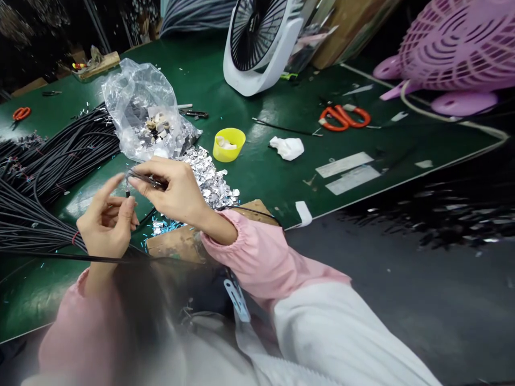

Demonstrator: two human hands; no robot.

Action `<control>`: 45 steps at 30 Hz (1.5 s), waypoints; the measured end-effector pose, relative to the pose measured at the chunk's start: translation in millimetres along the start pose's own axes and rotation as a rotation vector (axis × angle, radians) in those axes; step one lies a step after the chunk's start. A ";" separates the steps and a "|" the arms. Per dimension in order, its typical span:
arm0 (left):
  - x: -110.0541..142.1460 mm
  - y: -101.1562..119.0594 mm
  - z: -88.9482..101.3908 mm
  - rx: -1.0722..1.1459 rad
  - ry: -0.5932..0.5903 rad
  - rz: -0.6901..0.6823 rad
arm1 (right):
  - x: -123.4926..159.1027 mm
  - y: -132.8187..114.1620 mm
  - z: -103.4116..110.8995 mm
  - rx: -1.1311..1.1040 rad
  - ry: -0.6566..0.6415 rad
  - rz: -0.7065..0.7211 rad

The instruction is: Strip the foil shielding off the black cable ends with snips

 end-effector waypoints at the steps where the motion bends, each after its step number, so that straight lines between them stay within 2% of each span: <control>1: 1.6 1.8 0.3 -0.068 0.002 -0.031 | 0.1 -0.5 0.3 0.006 0.002 0.013; 4: 5.0 4.0 1.4 -0.207 0.031 -0.090 | 0.6 -1.3 0.6 0.012 0.000 0.048; 7: 6.4 3.0 2.7 -0.213 0.066 -0.117 | 1.3 -1.1 -0.1 0.029 -0.029 0.054; 11: 4.8 -6.0 2.9 -0.133 0.053 -0.035 | 2.9 -1.4 -0.3 0.056 -0.049 0.033; 13: 3.5 -9.5 5.3 -0.110 0.082 0.001 | 4.6 -3.6 -0.3 0.063 -0.047 0.045; 19: 1.2 -7.2 11.5 -0.134 0.156 0.018 | 9.6 -7.6 -2.1 0.084 -0.041 0.061; 23: 1.2 -2.3 15.9 -0.089 0.208 0.044 | 10.2 -2.6 -6.9 0.147 -0.103 -0.010; 26: 1.2 -1.9 18.9 -0.076 0.240 0.051 | 10.6 -2.8 -9.6 0.161 -0.158 0.006; 35: 1.2 -1.6 20.9 -0.104 0.269 -0.037 | 8.9 -4.2 -10.2 0.086 -0.220 0.005; 39: 0.7 -0.7 21.5 -0.097 0.276 -0.008 | 8.3 -5.4 -9.5 0.076 -0.217 0.009; 45: -0.6 -1.3 17.5 -0.034 0.209 0.051 | 9.0 -7.2 -8.0 0.134 -0.188 0.046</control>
Point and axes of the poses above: each hand's wrist, its own x-axis away from the middle knuckle, its own z-axis out of the back of the hand, y = z × x, the point moved 6 cm from there along -x, towards the middle knuckle, and after that the axes turned 3 degrees about -z, right-handed, at the moved point
